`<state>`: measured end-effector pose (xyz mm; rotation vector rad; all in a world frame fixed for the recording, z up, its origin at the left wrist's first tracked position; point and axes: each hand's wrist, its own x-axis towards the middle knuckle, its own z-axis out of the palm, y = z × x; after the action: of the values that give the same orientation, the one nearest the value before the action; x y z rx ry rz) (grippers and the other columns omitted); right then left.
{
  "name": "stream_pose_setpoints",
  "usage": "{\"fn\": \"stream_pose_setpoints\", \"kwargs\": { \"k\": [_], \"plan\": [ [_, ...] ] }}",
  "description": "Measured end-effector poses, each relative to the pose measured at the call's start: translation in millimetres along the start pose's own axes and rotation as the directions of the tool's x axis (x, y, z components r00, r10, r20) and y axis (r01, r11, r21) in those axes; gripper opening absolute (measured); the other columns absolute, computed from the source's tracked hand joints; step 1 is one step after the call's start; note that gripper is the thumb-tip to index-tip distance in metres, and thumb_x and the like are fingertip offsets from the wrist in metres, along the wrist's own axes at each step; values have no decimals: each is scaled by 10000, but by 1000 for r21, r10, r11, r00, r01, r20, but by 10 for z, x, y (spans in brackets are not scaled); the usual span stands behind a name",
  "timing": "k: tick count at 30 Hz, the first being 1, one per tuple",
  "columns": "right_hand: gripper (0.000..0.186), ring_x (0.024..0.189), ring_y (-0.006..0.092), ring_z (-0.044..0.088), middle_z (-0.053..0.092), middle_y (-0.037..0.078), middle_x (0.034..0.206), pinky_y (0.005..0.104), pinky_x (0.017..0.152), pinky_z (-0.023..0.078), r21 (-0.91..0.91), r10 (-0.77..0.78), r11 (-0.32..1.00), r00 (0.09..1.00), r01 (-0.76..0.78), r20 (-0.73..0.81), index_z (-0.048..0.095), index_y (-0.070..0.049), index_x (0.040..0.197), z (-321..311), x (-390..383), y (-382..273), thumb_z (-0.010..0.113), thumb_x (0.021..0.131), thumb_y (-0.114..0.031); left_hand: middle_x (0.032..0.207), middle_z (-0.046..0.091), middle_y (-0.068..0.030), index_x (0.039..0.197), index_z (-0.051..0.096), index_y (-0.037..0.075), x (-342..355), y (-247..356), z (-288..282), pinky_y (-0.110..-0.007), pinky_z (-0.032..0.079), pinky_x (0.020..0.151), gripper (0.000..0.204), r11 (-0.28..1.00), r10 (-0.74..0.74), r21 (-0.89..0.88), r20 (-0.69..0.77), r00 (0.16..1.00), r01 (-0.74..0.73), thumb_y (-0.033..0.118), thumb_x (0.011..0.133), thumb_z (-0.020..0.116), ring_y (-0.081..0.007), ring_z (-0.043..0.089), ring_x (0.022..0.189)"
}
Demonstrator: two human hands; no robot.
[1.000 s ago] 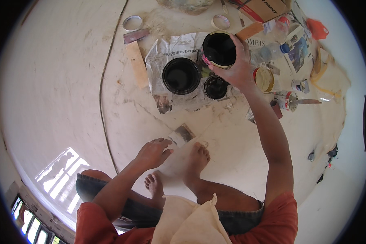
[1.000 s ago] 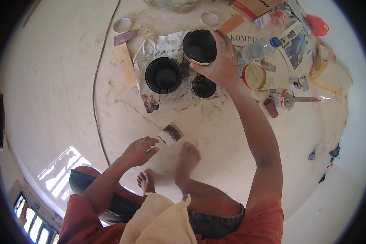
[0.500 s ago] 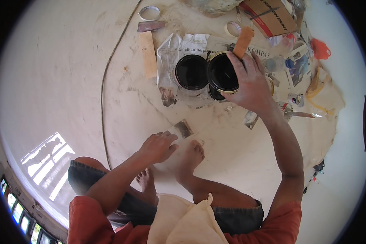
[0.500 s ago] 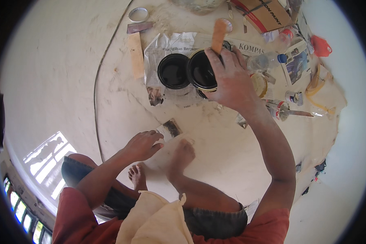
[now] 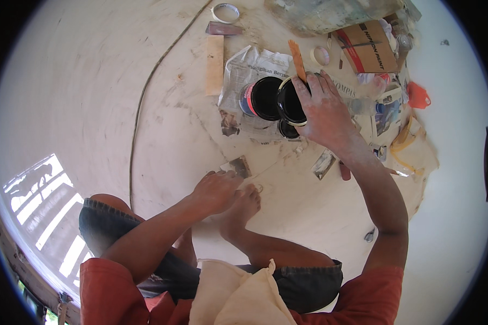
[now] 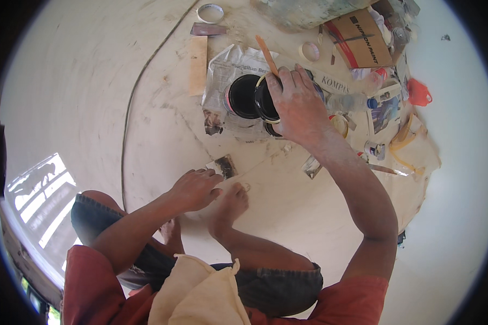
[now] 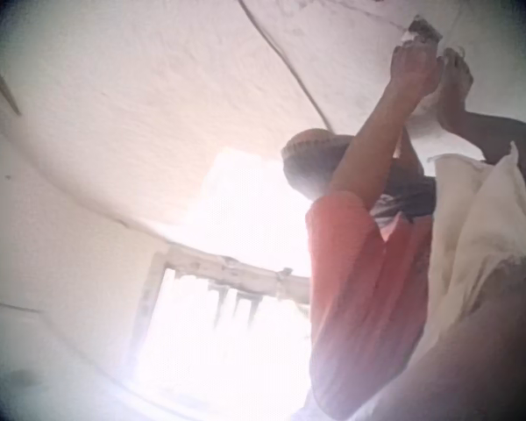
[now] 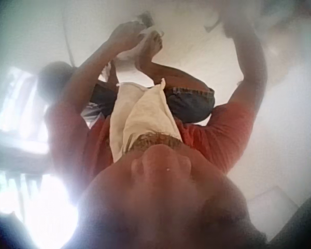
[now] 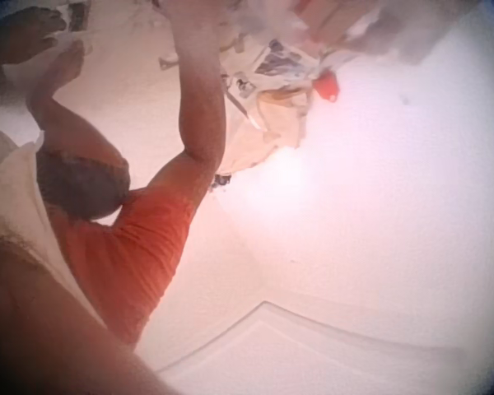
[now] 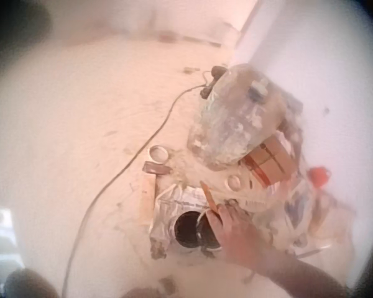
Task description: The person walks through a room under renovation and sits on the floor to mix paint. They pour a liquid from a bottle into a paint can and stir the contents with a wooden stick. The person then pours the mixed paint into a smaller container and continues to stir.
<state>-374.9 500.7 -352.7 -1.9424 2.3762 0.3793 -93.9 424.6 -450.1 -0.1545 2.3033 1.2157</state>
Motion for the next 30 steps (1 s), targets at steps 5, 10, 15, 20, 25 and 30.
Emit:
{"fn": "stream_pose_setpoints", "kwargs": {
  "k": [5,10,15,20,25,30],
  "plan": [
    [821,1180,349,535,517,184,1181,437,1172,317,-22,-15,1000,1000,16,22,494,28,1334,-38,79,-64,819,597,-132,1123,642,-145,1182,612,65,-15,34,-26,-456,462,943,349,1000,13,2,-13,1000,-13,287,913,603,-323,615,1085],
    [737,1163,346,541,527,182,1152,439,1164,319,-44,-17,999,999,19,32,517,39,1305,-48,122,-95,774,627,-92,1117,644,-163,1160,618,55,-27,62,-42,-462,468,935,346,999,31,16,-25,999,-31,293,909,609,-337,629,1058],
    [685,1168,342,532,532,182,1151,446,1151,331,-60,-20,998,999,23,45,527,43,1284,-70,184,-166,748,647,-81,1131,643,-174,1159,620,54,-28,64,-70,-463,472,933,346,1000,20,21,8,1000,-20,293,909,612,-340,630,1064],
    [690,1161,327,529,533,179,1173,447,1154,327,-74,-24,997,998,29,56,523,39,1284,-78,199,-177,750,644,-87,1140,642,-173,1167,619,55,-35,72,-71,-461,471,942,351,1000,14,24,4,1000,-14,293,909,612,-337,626,1077],
    [722,1146,314,532,533,177,1184,445,1159,324,-97,-26,995,998,33,63,508,31,1294,-72,202,-183,764,633,-107,1153,639,-169,1178,617,54,-36,73,-69,-455,467,953,359,999,17,35,8,1000,-17,297,915,608,-333,620,1090],
    [740,1147,314,531,533,174,1184,445,1161,322,-89,-22,996,997,28,68,505,28,1298,-74,205,-192,775,625,-119,1150,639,-167,1178,616,53,-28,45,-46,-453,466,954,360,999,19,37,12,1000,-19,304,920,604,-332,619,1088]
  ]
}}
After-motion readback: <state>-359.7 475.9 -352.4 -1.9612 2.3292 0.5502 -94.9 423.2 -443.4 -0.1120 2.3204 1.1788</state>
